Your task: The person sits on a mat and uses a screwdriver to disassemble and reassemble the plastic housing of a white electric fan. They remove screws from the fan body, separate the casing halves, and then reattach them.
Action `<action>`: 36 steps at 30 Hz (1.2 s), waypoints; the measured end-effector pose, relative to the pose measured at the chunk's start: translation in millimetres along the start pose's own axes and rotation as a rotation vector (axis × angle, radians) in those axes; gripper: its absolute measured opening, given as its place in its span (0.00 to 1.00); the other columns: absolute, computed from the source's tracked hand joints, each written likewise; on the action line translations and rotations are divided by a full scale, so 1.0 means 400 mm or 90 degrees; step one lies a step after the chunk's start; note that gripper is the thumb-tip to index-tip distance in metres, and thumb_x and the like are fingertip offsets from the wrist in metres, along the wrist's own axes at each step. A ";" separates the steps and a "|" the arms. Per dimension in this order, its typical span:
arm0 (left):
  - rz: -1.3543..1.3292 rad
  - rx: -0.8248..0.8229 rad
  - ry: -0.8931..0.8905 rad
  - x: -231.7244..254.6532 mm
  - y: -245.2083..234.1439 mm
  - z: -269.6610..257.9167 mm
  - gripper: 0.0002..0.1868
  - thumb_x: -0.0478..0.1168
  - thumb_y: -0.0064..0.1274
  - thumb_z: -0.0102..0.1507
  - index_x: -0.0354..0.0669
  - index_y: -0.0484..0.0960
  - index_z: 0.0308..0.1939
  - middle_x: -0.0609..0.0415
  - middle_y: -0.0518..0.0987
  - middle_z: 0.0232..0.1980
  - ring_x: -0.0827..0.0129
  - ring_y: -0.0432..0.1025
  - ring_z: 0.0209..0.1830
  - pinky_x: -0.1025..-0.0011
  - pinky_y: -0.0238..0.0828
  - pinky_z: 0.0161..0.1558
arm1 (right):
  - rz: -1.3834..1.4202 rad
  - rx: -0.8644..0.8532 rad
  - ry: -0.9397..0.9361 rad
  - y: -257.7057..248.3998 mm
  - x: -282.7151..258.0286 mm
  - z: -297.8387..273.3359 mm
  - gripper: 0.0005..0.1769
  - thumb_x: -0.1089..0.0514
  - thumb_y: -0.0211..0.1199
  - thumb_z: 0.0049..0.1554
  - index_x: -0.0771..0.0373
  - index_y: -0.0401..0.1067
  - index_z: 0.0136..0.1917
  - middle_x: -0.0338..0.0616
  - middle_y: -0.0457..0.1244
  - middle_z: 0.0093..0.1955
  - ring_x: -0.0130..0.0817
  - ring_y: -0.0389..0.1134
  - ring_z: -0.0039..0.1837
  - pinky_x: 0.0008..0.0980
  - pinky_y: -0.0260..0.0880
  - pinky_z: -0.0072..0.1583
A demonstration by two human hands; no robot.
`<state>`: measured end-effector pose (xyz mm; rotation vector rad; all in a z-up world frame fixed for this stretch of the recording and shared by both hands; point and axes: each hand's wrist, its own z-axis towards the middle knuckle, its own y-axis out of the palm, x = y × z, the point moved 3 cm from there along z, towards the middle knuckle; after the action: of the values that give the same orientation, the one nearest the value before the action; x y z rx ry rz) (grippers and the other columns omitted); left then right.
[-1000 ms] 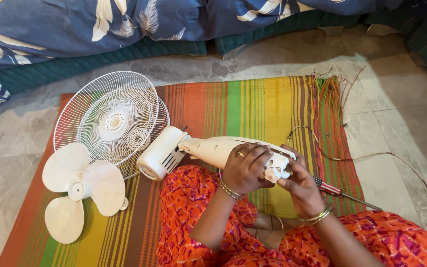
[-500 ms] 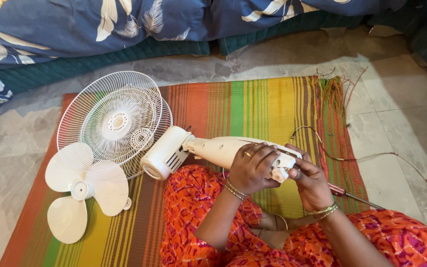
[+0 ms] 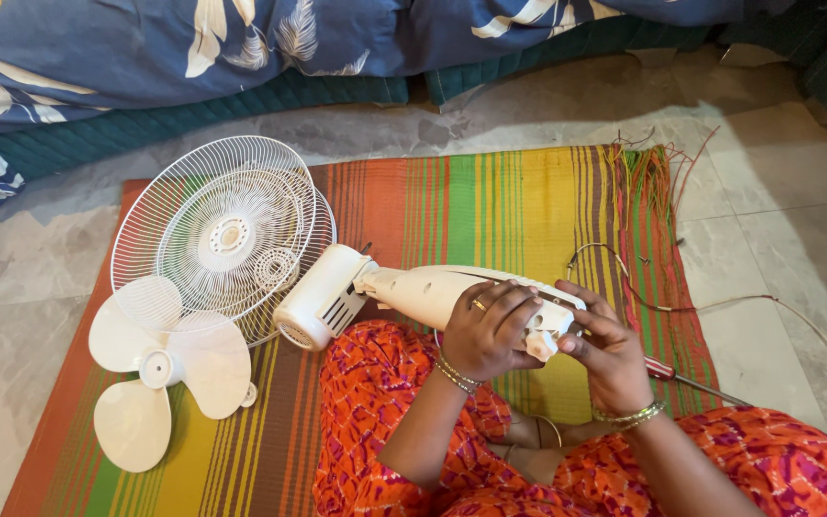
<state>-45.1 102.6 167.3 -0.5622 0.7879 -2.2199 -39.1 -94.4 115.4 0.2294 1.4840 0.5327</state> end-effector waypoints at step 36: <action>-1.047 0.620 -1.138 -0.406 0.241 -0.431 0.39 0.70 0.52 0.58 0.50 0.74 0.64 0.47 0.74 0.66 0.52 0.68 0.64 0.50 0.67 0.61 | -0.040 0.084 0.168 -0.102 0.054 0.066 0.38 0.62 0.67 0.50 0.58 0.61 0.72 0.40 0.63 0.66 0.35 0.64 0.68 0.39 0.66 0.66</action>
<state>6.0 231.3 -47.6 -2.3703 -2.0682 -1.4016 -5.2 -114.9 79.9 0.2214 1.7799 0.4262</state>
